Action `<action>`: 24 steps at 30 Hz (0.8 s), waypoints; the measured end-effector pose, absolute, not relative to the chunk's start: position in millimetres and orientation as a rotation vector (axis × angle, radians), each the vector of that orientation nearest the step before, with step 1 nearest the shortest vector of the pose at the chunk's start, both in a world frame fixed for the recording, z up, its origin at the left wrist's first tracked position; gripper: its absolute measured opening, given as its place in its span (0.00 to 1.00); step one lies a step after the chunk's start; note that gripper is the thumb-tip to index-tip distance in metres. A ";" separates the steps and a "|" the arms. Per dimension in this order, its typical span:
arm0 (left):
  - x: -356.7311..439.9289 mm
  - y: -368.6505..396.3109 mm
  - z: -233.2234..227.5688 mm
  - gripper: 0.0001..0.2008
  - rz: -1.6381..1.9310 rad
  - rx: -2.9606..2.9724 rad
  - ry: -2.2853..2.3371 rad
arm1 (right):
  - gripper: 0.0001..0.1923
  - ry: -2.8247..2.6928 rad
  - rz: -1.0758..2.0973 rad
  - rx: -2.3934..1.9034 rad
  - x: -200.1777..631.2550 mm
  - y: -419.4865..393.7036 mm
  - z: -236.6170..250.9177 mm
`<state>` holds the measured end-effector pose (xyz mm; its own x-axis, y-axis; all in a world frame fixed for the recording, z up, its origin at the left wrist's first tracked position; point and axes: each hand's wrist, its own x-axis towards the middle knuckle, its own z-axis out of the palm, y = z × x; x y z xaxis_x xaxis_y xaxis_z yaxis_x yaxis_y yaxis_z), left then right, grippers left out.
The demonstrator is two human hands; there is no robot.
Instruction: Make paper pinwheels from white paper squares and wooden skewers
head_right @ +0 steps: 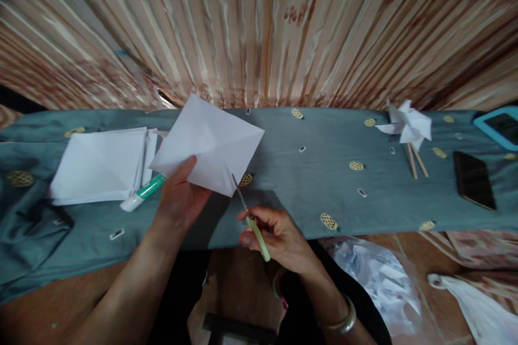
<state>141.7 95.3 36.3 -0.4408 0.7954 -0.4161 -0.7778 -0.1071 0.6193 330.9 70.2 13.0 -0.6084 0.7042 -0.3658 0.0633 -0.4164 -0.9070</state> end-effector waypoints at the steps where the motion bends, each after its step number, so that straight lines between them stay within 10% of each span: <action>1: 143.8 94.8 36.4 0.17 1.766 0.025 0.972 | 0.21 -1.356 2.074 -1.062 328.7 69.7 13.2; 24: 142.8 99.0 46.0 0.15 1.698 -0.076 0.961 | 0.30 -1.685 2.056 -1.019 331.1 68.8 20.3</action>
